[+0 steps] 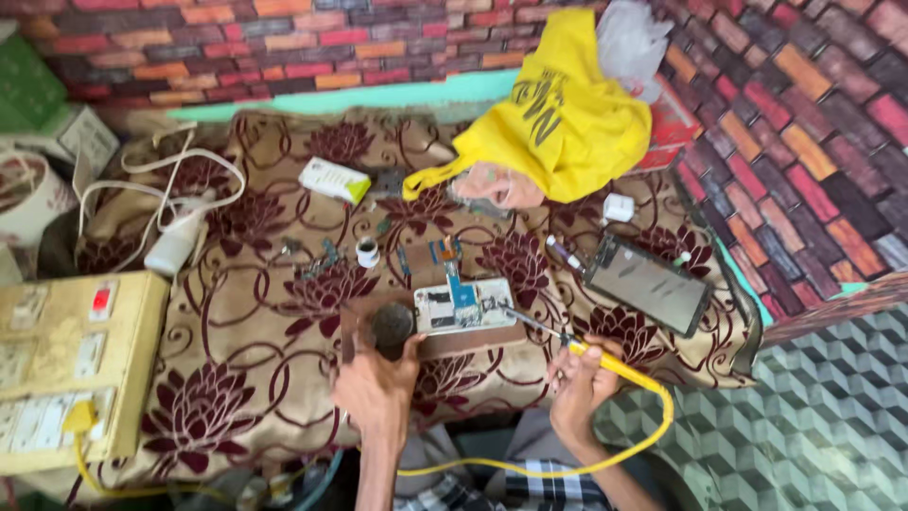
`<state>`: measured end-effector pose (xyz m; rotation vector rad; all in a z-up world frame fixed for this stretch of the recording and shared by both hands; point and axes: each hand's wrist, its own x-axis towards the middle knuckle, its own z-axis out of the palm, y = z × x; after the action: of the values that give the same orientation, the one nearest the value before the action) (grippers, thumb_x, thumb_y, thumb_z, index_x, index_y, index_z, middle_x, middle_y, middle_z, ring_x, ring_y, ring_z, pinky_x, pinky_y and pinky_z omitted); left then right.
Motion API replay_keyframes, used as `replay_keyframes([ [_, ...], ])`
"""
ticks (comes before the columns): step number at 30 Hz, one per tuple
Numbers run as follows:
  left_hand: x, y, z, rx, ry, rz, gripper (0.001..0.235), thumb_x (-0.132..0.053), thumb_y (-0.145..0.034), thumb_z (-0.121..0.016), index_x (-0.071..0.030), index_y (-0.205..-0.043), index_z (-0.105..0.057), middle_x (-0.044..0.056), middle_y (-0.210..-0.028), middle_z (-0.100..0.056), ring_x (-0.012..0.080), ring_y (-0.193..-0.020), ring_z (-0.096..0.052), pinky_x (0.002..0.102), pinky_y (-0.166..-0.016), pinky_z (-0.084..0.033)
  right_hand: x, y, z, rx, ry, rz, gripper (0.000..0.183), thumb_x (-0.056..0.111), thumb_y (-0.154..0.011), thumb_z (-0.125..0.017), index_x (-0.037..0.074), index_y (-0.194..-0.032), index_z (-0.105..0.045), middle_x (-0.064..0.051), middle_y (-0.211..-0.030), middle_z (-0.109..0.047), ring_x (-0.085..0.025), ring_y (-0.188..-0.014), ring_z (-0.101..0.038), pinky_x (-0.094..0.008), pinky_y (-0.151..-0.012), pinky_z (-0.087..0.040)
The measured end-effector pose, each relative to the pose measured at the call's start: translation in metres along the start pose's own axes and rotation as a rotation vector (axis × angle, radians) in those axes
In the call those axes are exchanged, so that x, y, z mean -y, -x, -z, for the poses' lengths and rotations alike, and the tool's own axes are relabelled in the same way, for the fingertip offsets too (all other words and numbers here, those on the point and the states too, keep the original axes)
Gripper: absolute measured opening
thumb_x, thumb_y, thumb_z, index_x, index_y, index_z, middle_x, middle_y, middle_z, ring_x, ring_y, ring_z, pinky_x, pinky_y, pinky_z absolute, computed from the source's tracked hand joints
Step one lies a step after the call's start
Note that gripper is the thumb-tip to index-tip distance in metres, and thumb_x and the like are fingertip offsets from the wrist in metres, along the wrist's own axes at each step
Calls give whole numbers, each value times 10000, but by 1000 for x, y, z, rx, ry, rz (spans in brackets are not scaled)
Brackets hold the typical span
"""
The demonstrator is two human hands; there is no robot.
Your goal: The person uses a yellow soldering iron and a small metal tool to work on a disassembled mobile phone circuit board placed on a wooden board. They repeatedly apply heat and manipulate components on the board while seated at a cluttered workbench.
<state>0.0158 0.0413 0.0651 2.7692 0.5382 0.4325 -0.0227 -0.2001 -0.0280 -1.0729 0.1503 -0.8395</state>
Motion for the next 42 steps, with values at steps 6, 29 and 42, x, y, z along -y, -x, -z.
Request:
replay_keyframes([
  [6,6,-3,-17,-39,160,9,835,-662,-737,-816,-40,-1273,-668,97,-548,-657,195,-336,-574,331,-323,-441,14,4,-7,120,11,77,291,321,-1087,-497,58,-1189,-426,-77,-723,-555,-137,-541,-547,-239,-465,-431],
  [29,-39,76,53,-643,317,-770,409,-205,-898,-729,21,-1238,-713,-68,-473,-548,62,-376,-386,279,-471,-264,84,18,5,660,277,806,239,229,-1020,-588,51,-1174,-548,-126,-820,-692,-207,-651,-710,-341,-633,-616],
  [42,-33,76,60,-824,117,-968,312,-57,-892,-615,19,-1135,-794,-70,-514,-496,48,-443,-399,260,-504,-273,126,9,-17,559,596,935,196,187,-1039,-588,12,-1030,-499,-107,-747,-670,-199,-618,-700,-328,-561,-599],
])
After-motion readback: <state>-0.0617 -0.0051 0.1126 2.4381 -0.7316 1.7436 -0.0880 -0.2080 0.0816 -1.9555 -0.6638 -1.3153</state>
